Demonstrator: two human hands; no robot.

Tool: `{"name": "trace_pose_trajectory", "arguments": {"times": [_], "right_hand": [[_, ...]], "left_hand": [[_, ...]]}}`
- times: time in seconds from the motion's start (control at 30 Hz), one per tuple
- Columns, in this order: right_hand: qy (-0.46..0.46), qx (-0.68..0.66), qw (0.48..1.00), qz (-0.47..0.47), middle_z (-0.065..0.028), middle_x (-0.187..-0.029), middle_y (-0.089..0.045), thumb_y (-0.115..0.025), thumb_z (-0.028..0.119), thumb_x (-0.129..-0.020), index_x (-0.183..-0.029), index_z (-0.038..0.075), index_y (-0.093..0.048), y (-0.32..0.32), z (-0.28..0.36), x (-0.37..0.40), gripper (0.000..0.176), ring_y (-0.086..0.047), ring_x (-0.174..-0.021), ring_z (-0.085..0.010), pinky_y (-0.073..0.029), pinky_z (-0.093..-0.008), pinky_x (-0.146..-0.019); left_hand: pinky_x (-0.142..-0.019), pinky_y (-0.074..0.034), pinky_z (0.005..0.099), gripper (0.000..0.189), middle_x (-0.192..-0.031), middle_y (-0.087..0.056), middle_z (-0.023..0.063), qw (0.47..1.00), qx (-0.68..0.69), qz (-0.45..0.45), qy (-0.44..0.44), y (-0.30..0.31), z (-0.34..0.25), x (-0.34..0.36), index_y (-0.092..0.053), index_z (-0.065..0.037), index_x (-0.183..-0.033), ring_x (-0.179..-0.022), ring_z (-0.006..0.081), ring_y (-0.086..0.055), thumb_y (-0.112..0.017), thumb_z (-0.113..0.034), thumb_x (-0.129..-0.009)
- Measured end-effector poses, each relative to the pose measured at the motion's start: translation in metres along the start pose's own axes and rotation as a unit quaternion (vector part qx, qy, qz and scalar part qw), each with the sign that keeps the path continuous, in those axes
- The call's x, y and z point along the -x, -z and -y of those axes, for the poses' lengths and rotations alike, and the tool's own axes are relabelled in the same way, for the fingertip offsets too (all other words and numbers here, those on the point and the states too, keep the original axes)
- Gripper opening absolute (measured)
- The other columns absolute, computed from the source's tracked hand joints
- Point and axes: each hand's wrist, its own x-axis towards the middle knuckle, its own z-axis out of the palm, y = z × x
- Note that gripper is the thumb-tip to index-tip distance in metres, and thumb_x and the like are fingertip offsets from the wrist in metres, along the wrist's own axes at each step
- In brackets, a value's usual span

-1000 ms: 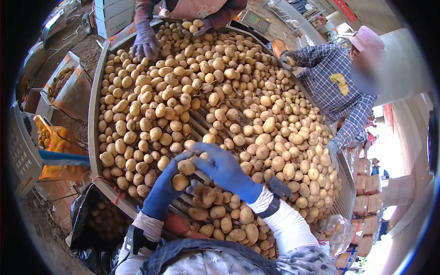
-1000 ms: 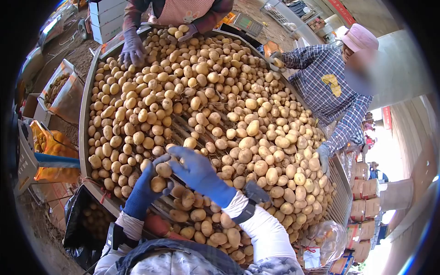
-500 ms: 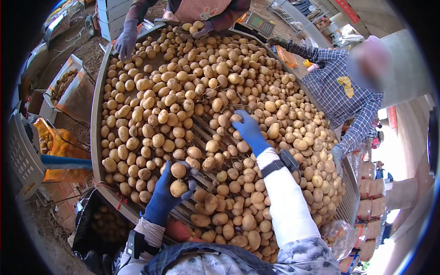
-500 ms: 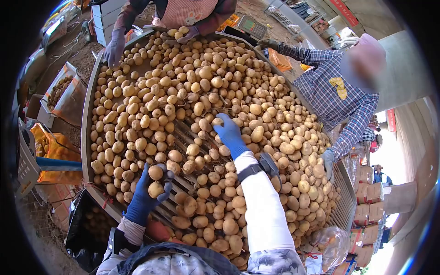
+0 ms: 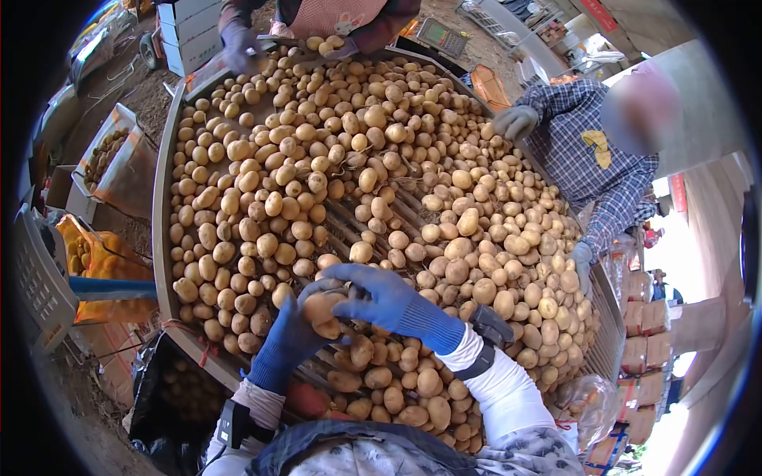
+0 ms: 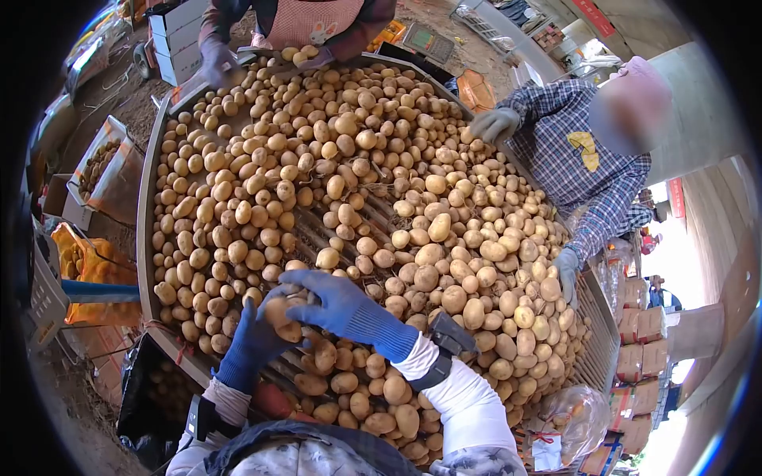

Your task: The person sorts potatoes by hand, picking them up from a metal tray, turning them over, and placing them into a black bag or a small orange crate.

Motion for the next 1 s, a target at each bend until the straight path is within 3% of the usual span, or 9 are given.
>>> {"name": "trace_pose_trajectory", "arguments": {"times": [0.07, 0.17, 0.2, 0.3, 0.43, 0.53, 0.73, 0.8, 1.0], "right_hand": [[-0.112, 0.035, 0.993, -0.021, -0.0095, -0.108, -0.068, -0.072, 0.025, -0.094, -0.130, 0.006, -0.061, 0.021, 0.002, -0.008, 0.042, -0.064, -0.093, -0.0130, -0.054, -0.0292, -0.079], [-0.049, 0.335, 0.926, -0.169, -0.0117, -0.106, -0.070, -0.063, 0.022, -0.093, -0.117, 0.011, -0.069, 0.088, -0.062, -0.014, 0.027, -0.069, -0.087, -0.0307, -0.056, -0.0412, -0.077], [-0.141, 0.418, 0.883, -0.162, -0.0128, -0.109, -0.070, -0.060, 0.020, -0.092, -0.116, 0.014, -0.070, 0.113, -0.063, -0.018, 0.027, -0.068, -0.092, -0.0347, -0.055, -0.0441, -0.083], [-0.180, 0.586, 0.774, -0.158, -0.0080, -0.108, -0.069, -0.060, 0.021, -0.092, -0.116, 0.021, -0.070, 0.157, -0.081, -0.023, 0.026, -0.065, -0.101, -0.0305, -0.051, -0.0439, -0.087], [-0.206, 0.747, 0.630, -0.055, -0.0039, -0.117, -0.063, -0.064, 0.019, -0.087, -0.118, 0.027, -0.068, 0.167, -0.105, -0.033, 0.032, -0.058, -0.111, -0.0276, -0.045, -0.0448, -0.090], [-0.211, 0.760, 0.613, -0.048, -0.0032, -0.121, -0.061, -0.064, 0.017, -0.086, -0.119, 0.029, -0.067, 0.168, -0.116, -0.039, 0.036, -0.057, -0.112, -0.0268, -0.044, -0.0446, -0.090], [-0.185, 0.583, 0.783, -0.114, -0.0078, -0.120, -0.062, -0.072, 0.019, -0.084, -0.134, 0.020, -0.060, 0.173, -0.090, -0.024, 0.051, -0.060, -0.113, -0.0264, -0.045, -0.0458, -0.101], [-0.175, 0.150, 0.962, -0.146, -0.0073, -0.119, -0.061, -0.069, 0.011, -0.086, -0.138, 0.013, -0.056, 0.169, -0.087, -0.016, 0.054, -0.062, -0.103, -0.0226, -0.052, -0.0408, -0.094], [-0.207, -0.302, 0.922, -0.124, -0.0099, -0.119, -0.062, -0.065, 0.005, -0.090, -0.145, 0.008, -0.044, 0.112, -0.045, -0.014, 0.059, -0.064, -0.099, -0.0177, -0.058, -0.0331, -0.081]], "left_hand": [[-0.081, -0.056, 0.0535, 0.066, -0.126, -0.059, 0.0156, 0.844, 0.519, 0.029, 0.133, 0.003, -0.005, -0.004, -0.052, -0.011, -0.131, -0.109, 0.0370, -0.062, -0.045, -0.068, -0.096], [-0.064, -0.057, 0.0441, 0.057, -0.117, -0.061, 0.0181, 0.807, 0.574, 0.003, 0.136, 0.005, -0.012, -0.005, -0.059, -0.011, -0.113, -0.096, 0.0360, -0.065, -0.043, -0.064, -0.097], [-0.064, -0.057, 0.0441, 0.057, -0.117, -0.061, 0.0181, 0.806, 0.576, 0.006, 0.135, 0.005, -0.016, -0.006, -0.059, -0.011, -0.113, -0.096, 0.0360, -0.065, -0.043, -0.064, -0.097], [-0.040, -0.047, 0.0367, 0.067, -0.106, -0.062, 0.0211, 0.738, 0.650, 0.001, 0.182, 0.008, -0.031, -0.010, -0.061, -0.009, -0.095, -0.078, 0.0371, -0.067, -0.034, -0.071, -0.097], [-0.043, -0.050, 0.0369, 0.065, -0.112, -0.060, 0.0219, 0.723, 0.670, 0.063, 0.156, 0.014, -0.024, -0.011, -0.058, -0.008, -0.101, -0.089, 0.0382, -0.063, -0.037, -0.069, -0.097], [-0.042, -0.049, 0.0348, 0.068, -0.111, -0.060, 0.0215, 0.733, 0.657, 0.047, 0.170, 0.010, -0.028, -0.009, -0.059, -0.007, -0.099, -0.093, 0.0399, -0.064, -0.034, -0.070, -0.097], [-0.041, -0.049, 0.0314, 0.060, -0.110, -0.063, 0.0202, 0.747, 0.632, -0.022, 0.204, 0.009, -0.034, -0.009, -0.060, -0.006, -0.096, -0.100, 0.0393, -0.066, -0.035, -0.061, -0.100], [-0.041, -0.049, 0.0314, 0.060, -0.109, -0.064, 0.0198, 0.741, 0.642, -0.008, 0.199, 0.010, -0.030, -0.009, -0.061, -0.006, -0.102, -0.099, 0.0396, -0.066, -0.035, -0.061, -0.100], [-0.041, -0.048, 0.0315, 0.063, -0.105, -0.065, 0.0193, 0.736, 0.646, 0.010, 0.201, 0.011, -0.030, -0.008, -0.059, -0.007, -0.120, -0.097, 0.0402, -0.067, -0.034, -0.061, -0.100]]}}
